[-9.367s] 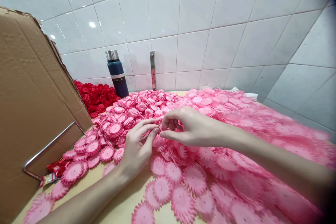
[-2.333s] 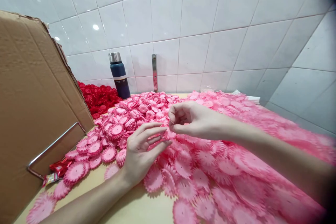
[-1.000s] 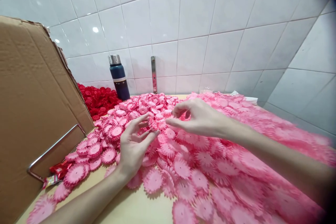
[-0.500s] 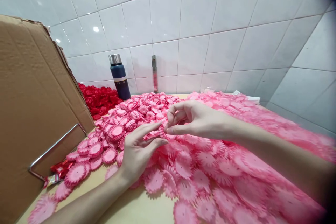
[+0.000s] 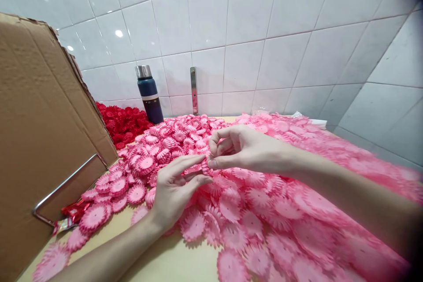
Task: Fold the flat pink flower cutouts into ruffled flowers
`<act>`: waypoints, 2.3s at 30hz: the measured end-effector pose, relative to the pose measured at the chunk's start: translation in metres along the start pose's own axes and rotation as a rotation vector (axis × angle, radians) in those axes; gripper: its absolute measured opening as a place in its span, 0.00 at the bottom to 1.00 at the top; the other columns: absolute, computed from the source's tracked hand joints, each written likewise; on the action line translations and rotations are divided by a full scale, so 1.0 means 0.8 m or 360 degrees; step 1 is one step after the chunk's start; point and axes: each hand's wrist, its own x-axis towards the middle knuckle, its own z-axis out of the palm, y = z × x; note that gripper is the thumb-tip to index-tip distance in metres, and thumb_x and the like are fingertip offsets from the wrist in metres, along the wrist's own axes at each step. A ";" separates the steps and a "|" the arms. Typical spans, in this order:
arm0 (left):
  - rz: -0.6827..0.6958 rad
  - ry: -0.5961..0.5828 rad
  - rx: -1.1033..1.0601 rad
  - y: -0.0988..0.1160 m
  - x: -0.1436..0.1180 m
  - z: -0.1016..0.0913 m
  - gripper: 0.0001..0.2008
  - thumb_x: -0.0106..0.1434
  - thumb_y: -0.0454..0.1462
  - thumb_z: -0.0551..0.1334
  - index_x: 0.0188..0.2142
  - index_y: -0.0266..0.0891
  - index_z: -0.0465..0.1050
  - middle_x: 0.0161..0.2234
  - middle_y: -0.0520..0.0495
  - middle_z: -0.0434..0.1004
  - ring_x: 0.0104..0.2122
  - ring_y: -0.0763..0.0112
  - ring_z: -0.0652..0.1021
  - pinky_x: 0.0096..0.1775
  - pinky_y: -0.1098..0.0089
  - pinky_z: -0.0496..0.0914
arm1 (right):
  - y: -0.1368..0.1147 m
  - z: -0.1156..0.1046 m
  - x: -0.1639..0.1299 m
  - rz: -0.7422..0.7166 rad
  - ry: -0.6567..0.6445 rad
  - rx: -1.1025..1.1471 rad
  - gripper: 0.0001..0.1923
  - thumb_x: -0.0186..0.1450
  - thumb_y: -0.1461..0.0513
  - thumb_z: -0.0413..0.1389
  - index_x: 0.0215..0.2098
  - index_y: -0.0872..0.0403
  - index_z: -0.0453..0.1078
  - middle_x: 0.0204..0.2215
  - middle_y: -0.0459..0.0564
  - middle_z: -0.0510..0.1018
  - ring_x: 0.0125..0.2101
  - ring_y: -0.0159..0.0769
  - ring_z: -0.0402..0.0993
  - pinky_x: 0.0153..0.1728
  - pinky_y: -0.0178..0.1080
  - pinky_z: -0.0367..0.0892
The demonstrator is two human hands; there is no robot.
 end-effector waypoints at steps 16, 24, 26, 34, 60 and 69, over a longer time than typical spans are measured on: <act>0.0086 -0.0030 -0.0024 -0.002 0.000 0.001 0.21 0.53 0.26 0.68 0.44 0.51 0.78 0.43 0.52 0.79 0.42 0.73 0.80 0.43 0.77 0.77 | 0.004 -0.001 0.000 0.0012 0.0045 -0.0076 0.09 0.58 0.64 0.61 0.28 0.54 0.63 0.26 0.45 0.75 0.27 0.30 0.70 0.28 0.34 0.63; 0.0040 0.0030 0.0000 0.003 0.000 0.001 0.18 0.53 0.29 0.69 0.43 0.47 0.79 0.43 0.50 0.79 0.42 0.70 0.80 0.42 0.75 0.78 | 0.003 -0.003 0.001 -0.0020 0.0014 0.0003 0.09 0.57 0.64 0.62 0.29 0.54 0.64 0.29 0.49 0.77 0.32 0.34 0.73 0.34 0.38 0.68; 0.0009 0.0041 0.0016 0.002 0.000 0.000 0.17 0.54 0.29 0.69 0.43 0.46 0.79 0.43 0.49 0.79 0.43 0.69 0.80 0.41 0.74 0.78 | 0.000 -0.004 0.000 -0.0017 -0.0021 0.0008 0.11 0.56 0.62 0.63 0.30 0.54 0.64 0.30 0.48 0.76 0.32 0.34 0.73 0.35 0.38 0.68; -0.0081 0.0013 0.0066 0.000 -0.002 -0.002 0.17 0.54 0.33 0.70 0.44 0.44 0.78 0.44 0.47 0.79 0.44 0.68 0.79 0.41 0.75 0.78 | -0.002 -0.006 -0.004 -0.0026 -0.0091 -0.0052 0.13 0.56 0.60 0.65 0.34 0.55 0.66 0.31 0.49 0.78 0.32 0.34 0.75 0.32 0.37 0.68; -0.0023 0.0044 0.0216 0.002 0.000 0.000 0.14 0.56 0.34 0.68 0.44 0.43 0.79 0.42 0.48 0.81 0.41 0.69 0.80 0.43 0.73 0.77 | 0.002 -0.005 0.000 -0.0152 0.0109 -0.0320 0.08 0.54 0.72 0.54 0.28 0.54 0.63 0.26 0.45 0.72 0.27 0.30 0.67 0.27 0.35 0.64; -0.0036 0.0032 0.0180 0.003 0.001 -0.001 0.15 0.56 0.35 0.69 0.45 0.42 0.78 0.43 0.46 0.81 0.42 0.65 0.80 0.43 0.69 0.77 | 0.003 -0.019 -0.001 -0.0096 0.0028 -0.0644 0.07 0.60 0.64 0.54 0.33 0.53 0.75 0.31 0.48 0.78 0.31 0.35 0.72 0.30 0.36 0.64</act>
